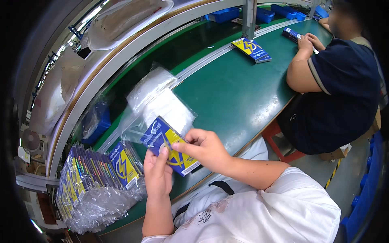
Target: The person repeatedly picks up small blue and yellow boxes from a stack on a green workbench, places them into clear plastic bags, and then stacks the packaged items on the table. The process is continuous and repetitive, involving handling the boxes and bags by hand.
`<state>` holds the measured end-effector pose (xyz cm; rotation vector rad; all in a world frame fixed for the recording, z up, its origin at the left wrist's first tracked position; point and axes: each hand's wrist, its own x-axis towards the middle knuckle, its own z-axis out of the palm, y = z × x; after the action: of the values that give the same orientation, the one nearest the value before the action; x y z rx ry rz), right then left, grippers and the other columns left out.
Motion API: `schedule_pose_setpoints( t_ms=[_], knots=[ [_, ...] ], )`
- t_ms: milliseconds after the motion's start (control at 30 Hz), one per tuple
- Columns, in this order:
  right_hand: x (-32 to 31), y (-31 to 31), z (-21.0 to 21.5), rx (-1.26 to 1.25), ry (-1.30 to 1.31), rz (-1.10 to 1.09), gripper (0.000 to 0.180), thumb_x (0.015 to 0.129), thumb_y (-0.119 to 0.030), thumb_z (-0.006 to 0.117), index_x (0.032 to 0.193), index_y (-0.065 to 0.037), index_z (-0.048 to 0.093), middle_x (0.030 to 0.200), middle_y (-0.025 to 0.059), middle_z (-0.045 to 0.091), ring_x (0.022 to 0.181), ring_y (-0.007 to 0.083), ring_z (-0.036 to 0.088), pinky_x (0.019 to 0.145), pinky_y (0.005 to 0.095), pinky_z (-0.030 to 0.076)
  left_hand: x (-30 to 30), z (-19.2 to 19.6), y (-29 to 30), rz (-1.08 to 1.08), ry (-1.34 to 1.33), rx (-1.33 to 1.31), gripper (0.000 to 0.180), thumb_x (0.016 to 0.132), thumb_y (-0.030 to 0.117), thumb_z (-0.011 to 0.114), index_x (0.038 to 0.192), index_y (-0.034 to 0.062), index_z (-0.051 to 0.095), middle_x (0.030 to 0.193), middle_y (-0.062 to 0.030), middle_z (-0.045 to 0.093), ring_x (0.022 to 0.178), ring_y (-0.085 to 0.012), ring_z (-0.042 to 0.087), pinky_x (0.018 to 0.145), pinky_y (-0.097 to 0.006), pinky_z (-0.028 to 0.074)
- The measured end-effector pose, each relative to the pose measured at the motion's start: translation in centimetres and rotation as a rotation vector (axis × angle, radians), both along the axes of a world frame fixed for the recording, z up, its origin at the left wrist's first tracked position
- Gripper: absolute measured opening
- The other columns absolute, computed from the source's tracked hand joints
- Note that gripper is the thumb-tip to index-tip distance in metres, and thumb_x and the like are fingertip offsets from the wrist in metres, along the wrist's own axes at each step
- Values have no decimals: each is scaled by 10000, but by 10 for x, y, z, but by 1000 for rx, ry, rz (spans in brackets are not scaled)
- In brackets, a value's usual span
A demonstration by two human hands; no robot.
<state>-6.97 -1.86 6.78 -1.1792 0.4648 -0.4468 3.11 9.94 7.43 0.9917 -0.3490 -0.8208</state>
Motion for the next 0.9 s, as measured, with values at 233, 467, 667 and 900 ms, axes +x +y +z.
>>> schedule_pose_setpoints(
  t_ms=[233,467,667,900],
  knots=[
    [-19,-23,34,-671,69,325,958,707,-125,816,1469,-85,237,1112,134,605,718,100,586,592,269,471,18,18,7,53,47,-57,328,912,30,491,1231,-34,455,1195,-144,578,1080,-216,589,946,-372,476],
    [-24,-23,42,-1076,-401,-403,321,778,141,551,1044,-12,644,785,124,625,684,233,608,597,323,477,-12,17,6,-552,33,-48,402,986,188,435,1314,-42,397,1268,-210,526,1158,-343,545,1025,-479,408],
    [-14,-8,33,-1213,-500,170,218,850,-94,580,1049,-10,607,915,104,594,763,263,569,643,354,452,-16,28,3,-335,362,-78,509,991,359,384,1277,-57,454,1229,-195,560,1088,-244,587,928,-359,463],
    [16,-50,25,-1306,-397,39,445,768,-173,714,1158,-25,559,1076,152,566,964,317,548,857,412,444,8,37,28,306,-245,60,629,744,-35,459,1367,-54,370,1270,-197,507,1133,-269,538,980,-382,423]
  ],
)
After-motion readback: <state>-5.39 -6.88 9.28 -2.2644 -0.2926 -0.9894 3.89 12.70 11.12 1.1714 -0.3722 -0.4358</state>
